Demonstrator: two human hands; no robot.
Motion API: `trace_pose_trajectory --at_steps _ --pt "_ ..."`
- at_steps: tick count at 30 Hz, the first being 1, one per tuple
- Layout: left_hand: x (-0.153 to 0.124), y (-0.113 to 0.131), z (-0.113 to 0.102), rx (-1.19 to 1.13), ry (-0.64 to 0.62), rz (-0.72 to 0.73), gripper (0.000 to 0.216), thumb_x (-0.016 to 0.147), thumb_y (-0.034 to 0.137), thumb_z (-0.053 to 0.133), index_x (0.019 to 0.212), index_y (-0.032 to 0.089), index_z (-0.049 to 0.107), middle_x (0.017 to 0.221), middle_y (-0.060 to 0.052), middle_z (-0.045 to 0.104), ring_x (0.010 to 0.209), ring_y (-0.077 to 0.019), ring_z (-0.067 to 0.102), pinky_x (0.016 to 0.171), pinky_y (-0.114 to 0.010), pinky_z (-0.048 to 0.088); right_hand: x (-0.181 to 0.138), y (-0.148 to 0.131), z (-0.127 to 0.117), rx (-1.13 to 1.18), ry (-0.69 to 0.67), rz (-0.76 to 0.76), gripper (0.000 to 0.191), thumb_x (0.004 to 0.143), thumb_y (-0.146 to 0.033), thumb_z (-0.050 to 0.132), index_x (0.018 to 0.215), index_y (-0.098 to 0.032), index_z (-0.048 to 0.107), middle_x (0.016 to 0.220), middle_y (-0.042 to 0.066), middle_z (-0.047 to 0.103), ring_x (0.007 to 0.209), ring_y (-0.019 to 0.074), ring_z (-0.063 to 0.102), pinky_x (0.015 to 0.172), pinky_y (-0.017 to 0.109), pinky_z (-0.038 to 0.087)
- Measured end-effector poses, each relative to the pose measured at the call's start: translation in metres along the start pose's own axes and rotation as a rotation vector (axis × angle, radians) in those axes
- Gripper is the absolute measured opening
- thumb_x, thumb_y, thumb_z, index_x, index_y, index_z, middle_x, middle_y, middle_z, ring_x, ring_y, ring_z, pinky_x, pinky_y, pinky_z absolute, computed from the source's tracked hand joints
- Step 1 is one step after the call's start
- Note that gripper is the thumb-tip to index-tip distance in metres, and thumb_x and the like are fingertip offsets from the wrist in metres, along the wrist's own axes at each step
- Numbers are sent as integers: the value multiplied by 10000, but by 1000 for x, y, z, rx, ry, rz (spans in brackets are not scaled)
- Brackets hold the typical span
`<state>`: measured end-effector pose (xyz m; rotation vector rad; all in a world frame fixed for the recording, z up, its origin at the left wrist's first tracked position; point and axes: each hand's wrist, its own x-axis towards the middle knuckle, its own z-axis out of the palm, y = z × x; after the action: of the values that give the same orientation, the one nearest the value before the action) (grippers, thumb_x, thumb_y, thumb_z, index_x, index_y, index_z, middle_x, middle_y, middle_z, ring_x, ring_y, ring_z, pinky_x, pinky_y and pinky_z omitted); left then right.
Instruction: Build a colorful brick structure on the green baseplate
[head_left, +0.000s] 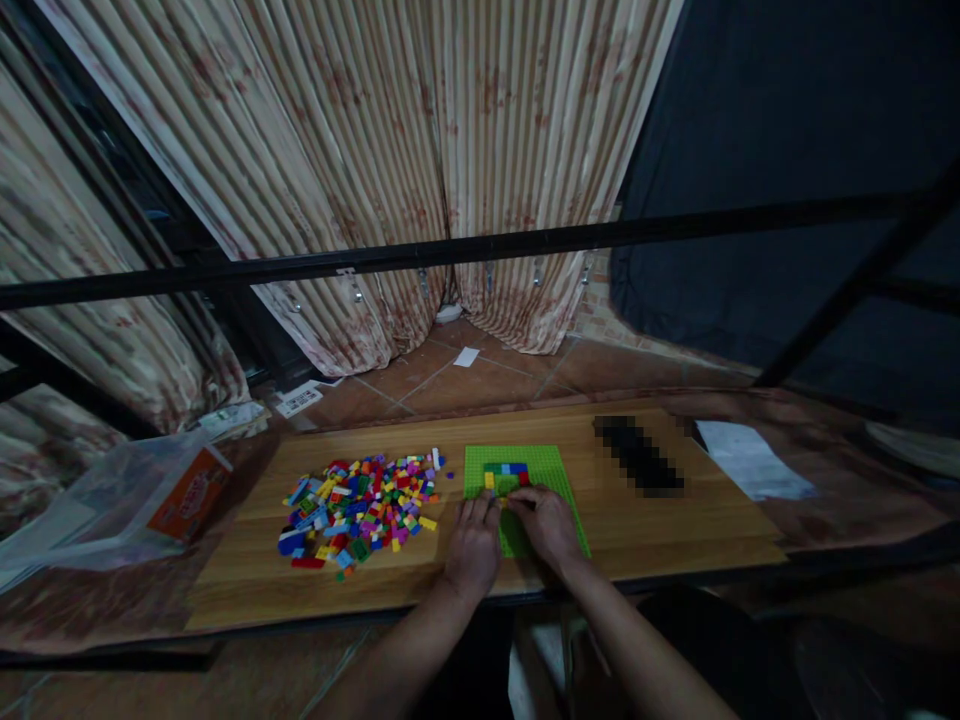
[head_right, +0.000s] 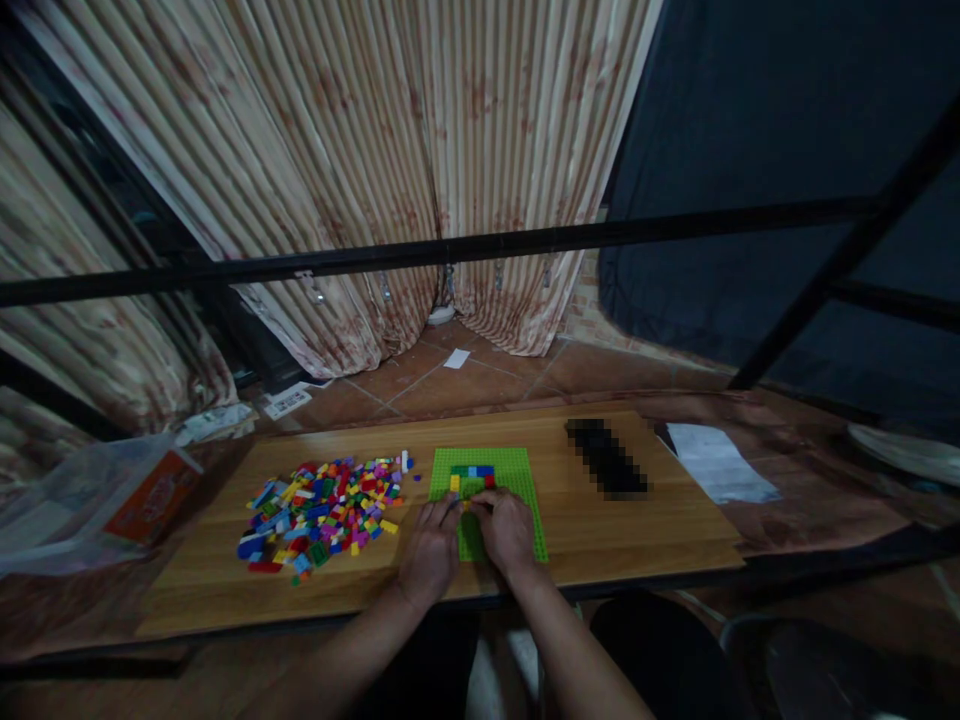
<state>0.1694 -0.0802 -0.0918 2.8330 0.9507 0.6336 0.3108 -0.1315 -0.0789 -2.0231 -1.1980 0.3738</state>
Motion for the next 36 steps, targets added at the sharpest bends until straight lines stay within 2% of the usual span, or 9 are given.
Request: trace_pose_trajectory --at_steps 7,12,18,22,25,29,32,36 --pt "0 1 0 23 -71 -29 390 853 74 454 1205 170 591 1300 -95 550 1169 -259 513 1033 -464 450 3 -1 -7 -12 -83 -17 219 837 -310 554 882 -237 756 914 49 734 863 202 662 803 310 460" --pt "1 2 -1 69 -143 -14 409 849 66 439 1227 137 577 1321 -113 532 1175 -275 502 1043 -464 431 0 0 -6 -37 -95 -25 215 853 -287 545 888 -247 753 932 50 727 893 202 648 834 305 444" --pt "4 5 -6 108 -156 -6 410 843 58 424 1216 131 581 1299 -122 541 1163 -264 507 1026 -444 432 -7 -7 -3 -110 -28 -40 232 870 -288 531 920 -254 755 961 59 725 931 227 626 865 337 428" --pt "4 5 -7 87 -82 -5 392 845 62 435 1190 152 596 1277 -115 564 1152 -244 520 1017 -442 445 -8 -8 -2 -89 15 -79 236 872 -290 527 924 -253 755 916 43 734 904 208 642 849 318 451" --pt "3 3 -6 48 -22 -13 385 837 45 432 1166 144 605 1270 -119 574 1133 -237 536 998 -440 465 -12 -1 -5 -74 79 -98 275 889 -292 491 1005 -222 731 976 55 726 906 192 649 839 302 473" --pt "1 3 -5 -1 49 -19 417 833 32 423 1203 143 582 1305 -119 559 1165 -238 527 1011 -455 454 -26 13 -11 -117 185 -77 358 917 -282 398 1096 -169 686 1053 110 692 982 225 615 879 362 466" --pt "-1 6 -4 -57 65 54 390 874 94 425 1228 172 569 1342 -97 543 1245 -241 479 1069 -499 390 -38 22 -12 -171 220 -80 351 905 -283 410 1059 -155 698 1061 139 670 1032 269 572 922 429 429" --pt "-5 14 -6 -128 -20 124 387 899 271 478 1268 175 540 1375 -84 520 1309 -231 428 1113 -483 348 -46 32 -7 -252 250 -158 332 908 -273 411 1037 -188 705 1098 124 640 1039 263 541 915 425 421"
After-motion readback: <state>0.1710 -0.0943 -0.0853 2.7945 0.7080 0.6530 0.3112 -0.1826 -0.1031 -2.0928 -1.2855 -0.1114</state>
